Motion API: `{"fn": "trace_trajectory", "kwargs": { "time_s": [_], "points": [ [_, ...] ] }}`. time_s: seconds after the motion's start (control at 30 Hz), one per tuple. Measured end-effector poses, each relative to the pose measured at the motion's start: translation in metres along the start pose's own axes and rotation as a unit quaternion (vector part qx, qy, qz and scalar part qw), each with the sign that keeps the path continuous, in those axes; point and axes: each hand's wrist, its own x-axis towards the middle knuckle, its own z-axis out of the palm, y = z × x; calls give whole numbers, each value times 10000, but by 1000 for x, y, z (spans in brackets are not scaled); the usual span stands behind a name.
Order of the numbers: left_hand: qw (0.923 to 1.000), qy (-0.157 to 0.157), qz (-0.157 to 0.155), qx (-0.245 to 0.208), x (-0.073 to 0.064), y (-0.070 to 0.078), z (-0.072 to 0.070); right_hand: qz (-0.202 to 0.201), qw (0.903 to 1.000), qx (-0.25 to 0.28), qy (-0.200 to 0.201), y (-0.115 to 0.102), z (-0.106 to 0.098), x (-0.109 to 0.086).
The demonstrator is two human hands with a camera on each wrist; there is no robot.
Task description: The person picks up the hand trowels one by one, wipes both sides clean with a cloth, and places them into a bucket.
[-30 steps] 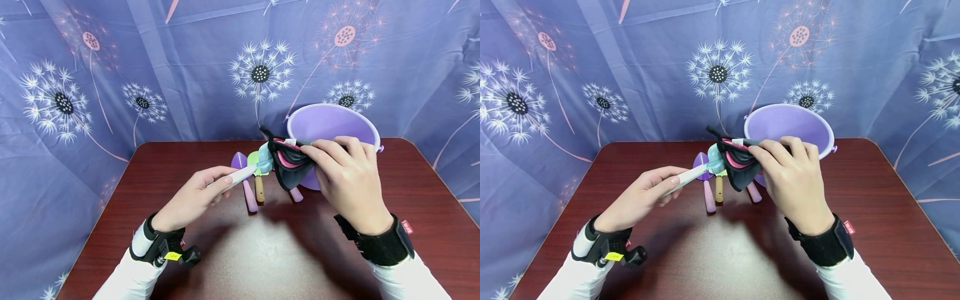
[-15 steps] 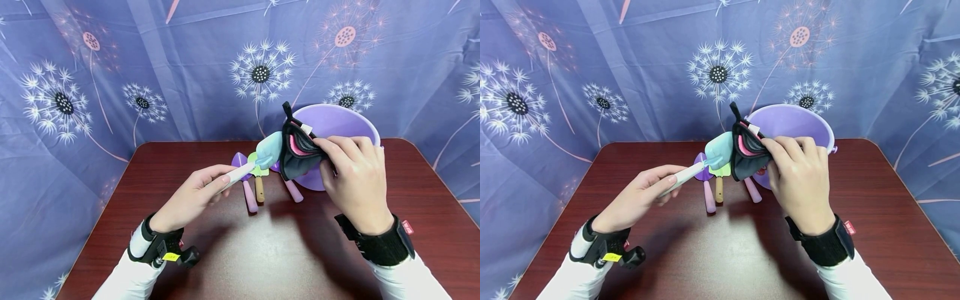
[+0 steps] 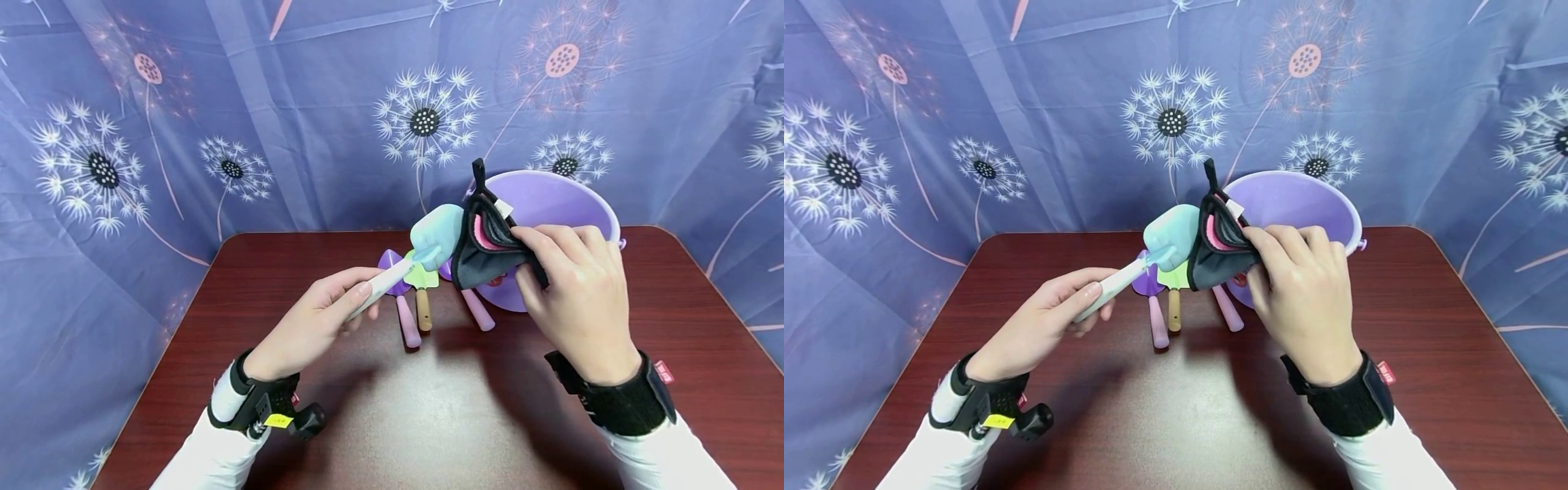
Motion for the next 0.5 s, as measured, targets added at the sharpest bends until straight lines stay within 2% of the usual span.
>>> {"fn": "trace_trajectory", "kwargs": {
  "time_s": [0.17, 0.5],
  "points": [
    [10000, 26, 19, -18, 1, 1, 1, -218, 9996, 131, -73, -2, 1, 0],
    [9999, 67, 73, -60, 0, 0, 2, -814, 9948, 351, -497, -8, 6, -3]
  ]
}}
